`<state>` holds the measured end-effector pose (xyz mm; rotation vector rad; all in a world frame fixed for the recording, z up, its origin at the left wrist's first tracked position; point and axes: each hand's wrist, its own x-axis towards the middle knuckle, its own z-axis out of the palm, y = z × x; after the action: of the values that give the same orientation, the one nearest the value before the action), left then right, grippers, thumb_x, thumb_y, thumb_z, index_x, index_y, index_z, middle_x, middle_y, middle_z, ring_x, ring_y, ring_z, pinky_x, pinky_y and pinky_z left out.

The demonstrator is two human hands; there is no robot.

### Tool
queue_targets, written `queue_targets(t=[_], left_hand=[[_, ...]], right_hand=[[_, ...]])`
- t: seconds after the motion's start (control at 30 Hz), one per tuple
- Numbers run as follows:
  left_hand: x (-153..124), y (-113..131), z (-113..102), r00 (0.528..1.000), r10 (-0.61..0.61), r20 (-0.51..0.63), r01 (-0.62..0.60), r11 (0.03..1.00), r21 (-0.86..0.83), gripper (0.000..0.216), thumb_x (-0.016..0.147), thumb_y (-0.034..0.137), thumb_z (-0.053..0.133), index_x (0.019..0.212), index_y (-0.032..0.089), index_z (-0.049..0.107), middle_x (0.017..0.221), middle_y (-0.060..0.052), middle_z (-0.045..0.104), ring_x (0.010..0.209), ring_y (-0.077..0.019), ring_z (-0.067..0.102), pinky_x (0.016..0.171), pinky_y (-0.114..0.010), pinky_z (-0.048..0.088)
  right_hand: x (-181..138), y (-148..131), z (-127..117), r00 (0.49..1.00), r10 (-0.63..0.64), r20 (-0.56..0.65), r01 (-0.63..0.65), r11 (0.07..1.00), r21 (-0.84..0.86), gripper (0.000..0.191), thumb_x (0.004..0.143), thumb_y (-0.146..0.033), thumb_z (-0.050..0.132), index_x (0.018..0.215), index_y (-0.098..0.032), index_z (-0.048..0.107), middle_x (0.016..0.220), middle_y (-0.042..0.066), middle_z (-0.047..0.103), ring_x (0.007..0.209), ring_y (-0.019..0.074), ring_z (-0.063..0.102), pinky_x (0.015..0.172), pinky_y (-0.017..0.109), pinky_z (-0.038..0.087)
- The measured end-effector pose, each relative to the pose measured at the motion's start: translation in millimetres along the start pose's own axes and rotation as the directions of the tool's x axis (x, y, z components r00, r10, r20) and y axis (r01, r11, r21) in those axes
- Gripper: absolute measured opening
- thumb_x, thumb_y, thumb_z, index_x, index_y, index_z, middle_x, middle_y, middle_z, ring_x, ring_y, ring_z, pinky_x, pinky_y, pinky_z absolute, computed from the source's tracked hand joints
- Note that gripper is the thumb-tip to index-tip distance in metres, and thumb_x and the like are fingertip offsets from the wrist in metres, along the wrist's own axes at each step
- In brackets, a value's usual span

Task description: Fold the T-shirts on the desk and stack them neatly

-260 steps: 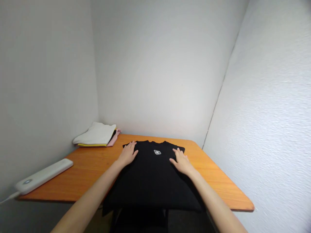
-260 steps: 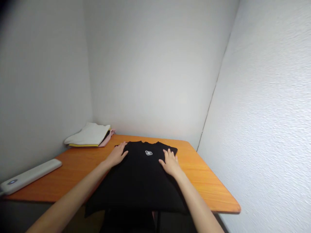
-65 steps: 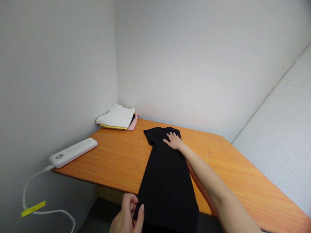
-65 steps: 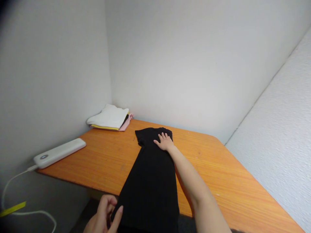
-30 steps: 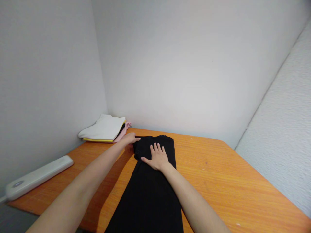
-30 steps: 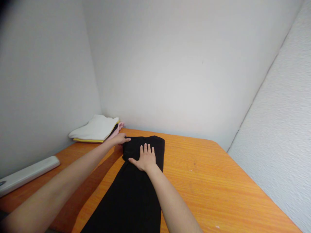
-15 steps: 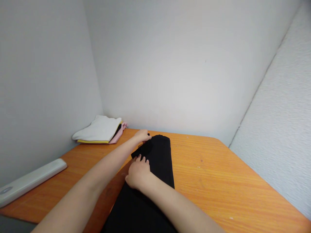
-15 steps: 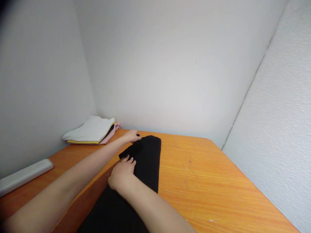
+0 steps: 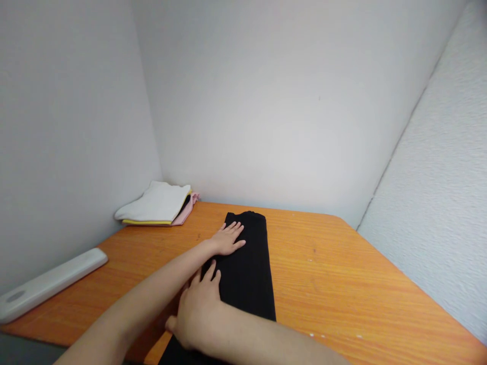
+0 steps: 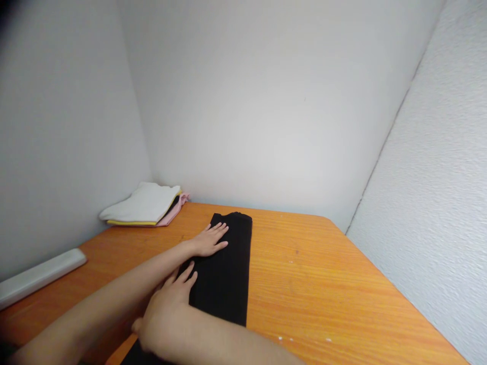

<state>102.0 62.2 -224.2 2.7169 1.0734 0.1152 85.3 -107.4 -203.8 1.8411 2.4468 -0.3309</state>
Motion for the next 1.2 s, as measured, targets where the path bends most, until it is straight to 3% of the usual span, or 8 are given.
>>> queue_targets(t=[0.17,0.37,0.53,0.63,0.7,0.8,0.97,1.2], left_hand=[[0,13,6,0.995,-0.036,-0.090,0.029,0.997,-0.078,0.069,0.097,0.054,0.037,0.153,0.014,0.032,0.162,-0.013,0.022,0.152,-0.0265,0.014,0.122,-0.050,0.003],[-43,15,-38,0.942,-0.119,-0.313,0.021,0.954,-0.298,0.058,0.104,0.032,0.007,0.152,0.007,0.029,0.161,-0.013,0.028,0.149,-0.0167,0.024,0.121,-0.034,0.023],[-160,24,-49,0.898,-0.105,-0.428,-0.096,0.902,-0.422,0.048,0.104,0.040,0.025,0.131,0.016,0.057,0.134,-0.010,0.063,0.125,-0.0189,0.057,0.110,-0.033,0.042],[-229,44,-26,0.906,0.041,-0.421,-0.198,0.920,-0.338,0.045,0.097,0.051,0.049,0.132,0.025,0.058,0.137,-0.007,0.061,0.128,-0.0223,0.055,0.111,-0.039,0.041],[-260,56,-5,0.922,0.176,-0.344,-0.250,0.951,-0.184,0.067,0.083,0.058,0.067,0.142,0.030,0.049,0.149,-0.008,0.049,0.137,-0.0271,0.046,0.116,-0.046,0.035],[-283,62,23,0.922,0.294,-0.250,-0.289,0.956,0.058,0.094,0.071,0.045,0.083,0.151,0.032,0.035,0.161,-0.009,0.029,0.146,-0.0318,0.032,0.120,-0.053,0.026],[-287,45,47,0.862,0.403,-0.307,-0.311,0.900,0.306,0.074,0.084,-0.003,0.054,0.145,0.035,0.040,0.161,-0.006,0.031,0.145,-0.0226,0.034,0.117,-0.044,0.035],[-305,47,40,0.690,0.448,-0.569,-0.482,0.870,0.102,0.018,0.097,0.020,0.047,0.111,0.021,0.059,0.122,-0.010,0.069,0.122,-0.0229,0.061,0.105,-0.041,0.049]], right_hand=[[-42,-35,24,0.970,-0.243,0.027,0.240,0.968,0.066,0.066,0.096,-0.044,0.047,0.153,-0.014,0.032,0.158,0.014,0.019,0.149,0.0360,0.007,0.117,0.068,0.007],[-118,9,52,0.803,-0.563,-0.193,0.595,0.753,0.281,0.050,0.102,-0.032,0.042,0.151,-0.039,0.034,0.155,-0.001,0.031,0.144,0.0229,0.031,0.116,0.048,0.037],[-192,89,39,0.835,-0.419,-0.357,0.418,0.905,-0.084,0.070,0.095,-0.024,0.052,0.157,-0.031,0.021,0.159,0.005,0.022,0.146,0.0303,0.024,0.114,0.052,0.039],[-215,118,40,0.839,-0.380,-0.390,0.296,0.920,-0.258,0.098,0.080,-0.040,0.073,0.158,-0.016,0.018,0.160,0.013,0.020,0.145,0.0365,0.027,0.110,0.051,0.044],[-219,130,50,0.826,-0.390,-0.407,0.241,0.897,-0.371,0.100,0.075,-0.038,0.075,0.157,-0.012,0.023,0.160,0.016,0.024,0.143,0.0371,0.031,0.108,0.049,0.047],[-213,141,69,0.766,-0.461,-0.448,0.189,0.828,-0.528,0.074,0.081,-0.013,0.061,0.151,-0.015,0.037,0.154,0.015,0.038,0.139,0.0305,0.041,0.106,0.043,0.048],[-199,145,77,0.699,-0.517,-0.495,0.183,0.798,-0.575,0.051,0.085,-0.006,0.053,0.134,-0.018,0.056,0.142,0.014,0.055,0.127,0.0266,0.054,0.101,0.042,0.048],[-218,122,57,0.604,-0.404,-0.687,0.353,0.909,-0.224,0.035,0.091,-0.008,0.036,0.113,-0.018,0.061,0.114,0.012,0.069,0.107,0.0226,0.064,0.091,0.040,0.051]])
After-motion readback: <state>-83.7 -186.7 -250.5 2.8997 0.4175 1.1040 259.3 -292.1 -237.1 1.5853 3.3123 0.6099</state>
